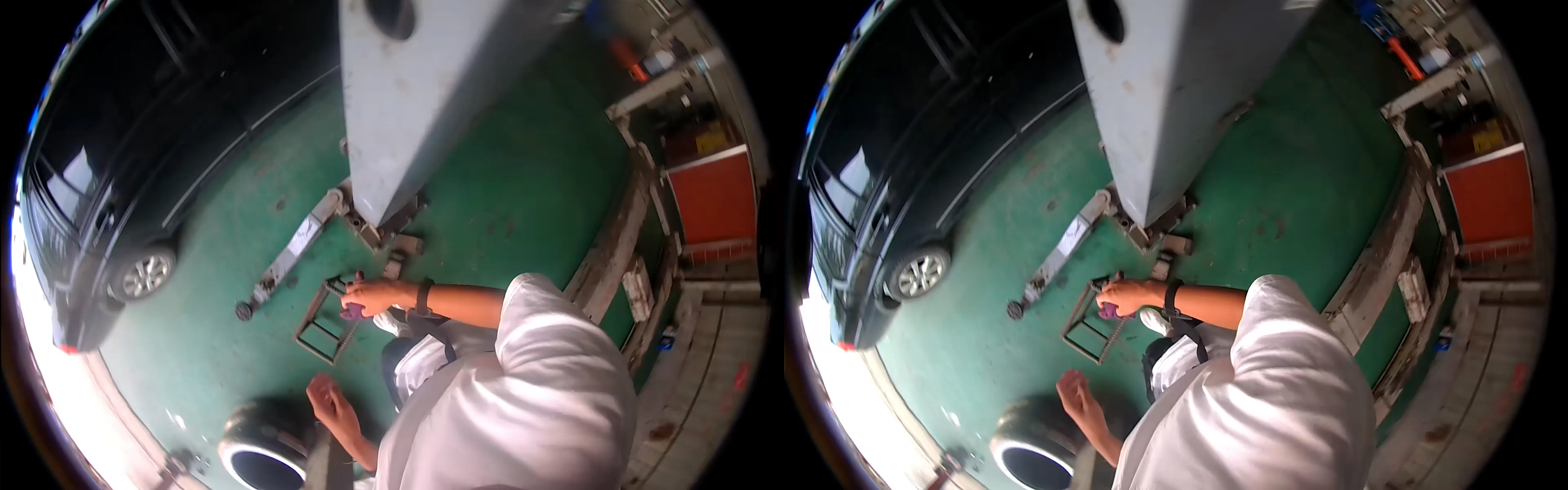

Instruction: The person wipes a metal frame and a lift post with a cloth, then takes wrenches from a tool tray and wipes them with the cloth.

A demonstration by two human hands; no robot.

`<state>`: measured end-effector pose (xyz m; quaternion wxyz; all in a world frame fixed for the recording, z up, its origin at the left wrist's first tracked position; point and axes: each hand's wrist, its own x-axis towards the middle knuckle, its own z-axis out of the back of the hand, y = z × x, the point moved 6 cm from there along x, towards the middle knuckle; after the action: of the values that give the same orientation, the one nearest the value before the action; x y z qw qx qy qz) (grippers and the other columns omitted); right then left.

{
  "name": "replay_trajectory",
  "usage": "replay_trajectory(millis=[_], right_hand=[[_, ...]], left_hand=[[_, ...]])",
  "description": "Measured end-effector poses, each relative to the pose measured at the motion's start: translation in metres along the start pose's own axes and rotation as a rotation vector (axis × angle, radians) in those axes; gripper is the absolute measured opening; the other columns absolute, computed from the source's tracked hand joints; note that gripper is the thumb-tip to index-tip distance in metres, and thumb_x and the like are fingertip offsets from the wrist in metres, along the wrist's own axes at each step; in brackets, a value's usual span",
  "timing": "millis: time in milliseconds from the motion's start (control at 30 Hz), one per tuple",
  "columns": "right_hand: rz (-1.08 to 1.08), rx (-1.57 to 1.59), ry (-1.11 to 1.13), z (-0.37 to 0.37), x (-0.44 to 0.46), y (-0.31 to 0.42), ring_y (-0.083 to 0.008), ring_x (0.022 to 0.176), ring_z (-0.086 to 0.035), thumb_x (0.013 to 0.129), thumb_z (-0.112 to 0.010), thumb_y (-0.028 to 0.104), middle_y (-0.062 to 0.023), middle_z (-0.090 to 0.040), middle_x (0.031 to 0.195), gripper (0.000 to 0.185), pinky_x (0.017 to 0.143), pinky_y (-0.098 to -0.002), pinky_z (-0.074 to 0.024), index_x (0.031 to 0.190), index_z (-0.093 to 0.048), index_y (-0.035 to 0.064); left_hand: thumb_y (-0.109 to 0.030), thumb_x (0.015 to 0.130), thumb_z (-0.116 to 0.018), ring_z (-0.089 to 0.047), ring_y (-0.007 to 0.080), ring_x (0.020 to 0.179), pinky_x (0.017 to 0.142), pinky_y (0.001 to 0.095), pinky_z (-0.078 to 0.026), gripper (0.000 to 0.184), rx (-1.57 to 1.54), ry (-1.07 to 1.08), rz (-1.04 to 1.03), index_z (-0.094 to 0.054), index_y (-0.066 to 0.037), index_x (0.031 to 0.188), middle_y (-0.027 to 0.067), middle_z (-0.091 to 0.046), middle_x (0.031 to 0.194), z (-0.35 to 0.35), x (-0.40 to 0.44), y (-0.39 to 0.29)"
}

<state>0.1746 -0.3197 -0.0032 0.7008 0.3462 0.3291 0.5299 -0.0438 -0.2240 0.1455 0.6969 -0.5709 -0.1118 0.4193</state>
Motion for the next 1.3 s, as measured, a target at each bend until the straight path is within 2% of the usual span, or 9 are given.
replay_trajectory(millis=[200, 233, 300, 500, 767, 833, 867, 1000, 1300], right_hand=[[0.107, -0.015, -0.317, 0.079, -0.076, 0.092, -0.031, 0.098, -0.057, 0.069, -0.07, -0.001, -0.0128, -0.055, 0.101, 0.047, 0.084, -0.0395, -0.0468, 0.113, -0.056, 0.0038], [0.094, -0.015, -0.351, 0.086, -0.096, 0.104, -0.031, 0.098, -0.057, 0.069, -0.07, -0.001, -0.0128, -0.055, 0.101, 0.047, 0.084, -0.0395, -0.0468, 0.113, -0.056, 0.0038], [0.093, -0.038, -0.534, 0.105, -0.13, 0.112, -0.0302, 0.098, -0.057, 0.073, -0.07, 0.0, -0.012, -0.054, 0.104, 0.044, 0.084, -0.0394, -0.0468, 0.114, -0.055, 0.0045], [-0.117, -0.037, -0.762, 0.142, -0.247, 0.105, -0.0291, 0.097, -0.058, 0.083, -0.068, 0.01, -0.0114, -0.055, 0.105, 0.034, 0.08, -0.0396, -0.0467, 0.114, -0.055, 0.0067], [-0.246, 0.194, -0.971, 0.141, -0.444, 0.02, -0.032, 0.094, -0.06, 0.084, -0.07, 0.018, -0.0161, -0.061, 0.1, 0.034, 0.08, -0.0418, -0.047, 0.111, -0.057, 0.0031], [-0.422, 0.086, -0.852, 0.14, -0.503, -0.012, -0.033, 0.094, -0.06, 0.081, -0.069, 0.02, -0.016, -0.062, 0.097, 0.036, 0.079, -0.0432, -0.0473, 0.112, -0.058, 0.0054], [-0.466, 0.052, -0.89, 0.136, -0.529, -0.032, -0.0349, 0.092, -0.06, 0.08, -0.068, 0.022, -0.0153, -0.062, 0.096, 0.035, 0.077, -0.0456, -0.0477, 0.111, -0.059, 0.0083], [-0.745, 0.049, -1.02, 0.138, -0.647, -0.065, -0.0369, 0.082, -0.063, 0.077, -0.064, 0.022, -0.016, -0.063, 0.083, 0.027, 0.07, -0.0489, -0.0483, 0.098, -0.059, 0.0069], [-1.112, -0.026, -1.502, 0.186, -0.883, -0.026, -0.0364, 0.076, -0.063, 0.075, -0.066, 0.012, -0.0128, -0.063, 0.077, 0.023, 0.065, -0.0455, -0.0483, 0.095, -0.055, 0.009]], left_hand=[[-0.012, 0.086, -0.067, -0.063, 0.0281, 0.094, 0.081, 0.0375, -0.051, 0.044, 0.697, 0.321, -0.86, -0.049, 0.0, 0.124, 0.0188, -0.06, 0.11, -0.109, 0.058, -0.075], [-0.012, 0.086, -0.067, -0.063, 0.0281, 0.094, 0.081, 0.0375, -0.051, 0.044, 0.704, 0.347, -0.885, -0.049, 0.0, 0.124, 0.0188, -0.06, 0.11, -0.119, 0.048, -0.087], [-0.011, 0.082, -0.072, -0.064, 0.0267, 0.095, 0.081, 0.0372, -0.052, 0.051, 0.31, 0.783, -0.524, -0.049, -0.002, 0.126, 0.0169, -0.06, 0.112, -0.161, 0.045, -0.079], [-0.006, 0.078, -0.071, -0.067, 0.0264, 0.087, 0.077, 0.0364, -0.055, 0.042, 0.32, 0.9, -0.646, -0.053, -0.002, 0.115, 0.0139, -0.065, 0.1, -0.253, -0.015, -0.098], [-0.006, 0.074, -0.06, -0.062, 0.0407, 0.076, 0.07, 0.0446, -0.051, 0.02, 0.555, 1.036, -0.998, -0.057, 0.0, 0.093, 0.0232, -0.063, 0.085, -0.436, -0.117, -0.11], [-0.011, 0.078, -0.06, -0.061, 0.044, 0.082, 0.072, 0.0471, -0.048, 0.023, 0.5, 1.112, -1.338, -0.052, -0.001, 0.097, 0.0218, -0.062, 0.089, -0.496, -0.133, -0.095], [-0.009, 0.079, -0.057, -0.058, 0.0449, 0.077, 0.07, 0.0474, -0.047, 0.023, 0.463, 1.153, -1.069, -0.05, -0.001, 0.099, 0.0221, -0.061, 0.085, -0.516, -0.16, -0.118], [-0.007, 0.078, -0.057, -0.058, 0.0428, 0.072, 0.066, 0.0466, -0.047, 0.026, 0.531, 1.337, -0.835, -0.048, -0.001, 0.102, 0.0235, -0.059, 0.079, -0.599, -0.237, -0.149], [-0.011, 0.081, -0.06, -0.062, 0.0438, 0.085, 0.076, 0.0466, -0.048, 0.041, 0.947, 1.631, -0.941, -0.044, -0.005, 0.118, 0.0242, -0.064, 0.089, -0.742, -0.348, -0.156]])
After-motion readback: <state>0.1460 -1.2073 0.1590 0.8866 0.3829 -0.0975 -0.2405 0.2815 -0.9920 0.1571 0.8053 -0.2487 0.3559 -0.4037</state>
